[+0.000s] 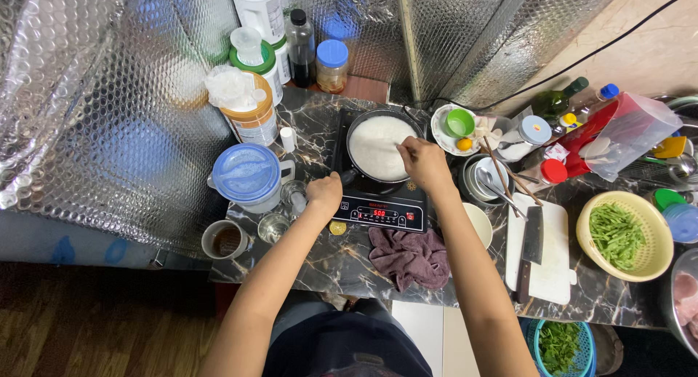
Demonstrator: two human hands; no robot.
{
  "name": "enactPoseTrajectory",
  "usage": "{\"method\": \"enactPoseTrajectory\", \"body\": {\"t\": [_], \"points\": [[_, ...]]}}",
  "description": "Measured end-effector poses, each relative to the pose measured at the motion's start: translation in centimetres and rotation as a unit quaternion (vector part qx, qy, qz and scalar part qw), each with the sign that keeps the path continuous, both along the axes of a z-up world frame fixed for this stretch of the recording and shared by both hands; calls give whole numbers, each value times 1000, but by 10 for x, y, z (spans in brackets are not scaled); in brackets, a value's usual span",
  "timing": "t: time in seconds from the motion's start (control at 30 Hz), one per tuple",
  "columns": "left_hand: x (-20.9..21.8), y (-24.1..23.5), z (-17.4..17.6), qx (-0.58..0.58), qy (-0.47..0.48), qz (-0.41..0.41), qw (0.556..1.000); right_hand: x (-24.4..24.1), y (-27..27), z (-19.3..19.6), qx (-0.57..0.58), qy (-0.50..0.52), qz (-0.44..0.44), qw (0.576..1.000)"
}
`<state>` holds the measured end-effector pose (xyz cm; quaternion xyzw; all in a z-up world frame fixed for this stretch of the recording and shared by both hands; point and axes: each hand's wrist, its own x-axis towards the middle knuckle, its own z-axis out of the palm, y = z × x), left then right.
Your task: The person stirs a white, viscous mixture in a pot on an induction cooktop using chopsticks. The person maintains a consistent stirring motion throughout the clip.
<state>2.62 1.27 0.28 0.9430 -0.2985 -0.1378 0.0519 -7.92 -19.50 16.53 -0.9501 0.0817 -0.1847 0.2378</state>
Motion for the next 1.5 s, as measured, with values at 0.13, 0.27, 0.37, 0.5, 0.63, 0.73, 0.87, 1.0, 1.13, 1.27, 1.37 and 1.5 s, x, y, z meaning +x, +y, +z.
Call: {"method": "enactPoseTrajectory", "body": {"t": [0.13, 0.27, 0.37, 0.5, 0.63, 0.73, 0.87, 1.0, 1.13, 1.27, 1.37, 1.5], "points": [[0, 1, 3, 3, 10, 1, 1000, -8, 4, 10, 91, 39, 45, 994], [-2, 1, 2, -7, 13, 3, 1000, 1, 8, 8, 139, -20, 59, 988], [-1, -1, 2, -4, 10, 5, 1000, 4, 2, 10, 122, -51, 22, 991], [-1, 0, -1, -2, 7, 7, 1000, -3, -6, 12, 79, 25, -15, 996], [-1, 0, -3, -7, 3, 5, 1000, 0, -4, -2, 165, -1, 46, 985], [-1, 0, -1, -9, 6, 6, 1000, 6, -6, -11, 199, -60, 22, 978], [-1, 0, 1, -10, -1, 8, 1000, 5, -16, -9, 162, -22, -56, 985], [-1, 0, 1, 8, 15, 3, 1000, 3, -15, -10, 194, -6, 23, 981], [-3, 0, 4, 8, 5, 2, 1000, 15, -19, -10, 177, -52, 53, 981], [-2, 0, 11, 10, 15, 8, 1000, 35, -53, 11, 55, -43, -5, 998], [-5, 1, 9, 5, 16, 10, 1000, 42, -71, 19, 66, -24, -17, 997], [-6, 0, 7, 7, 14, 19, 1000, 41, -84, 20, 27, -34, 6, 999]]}}
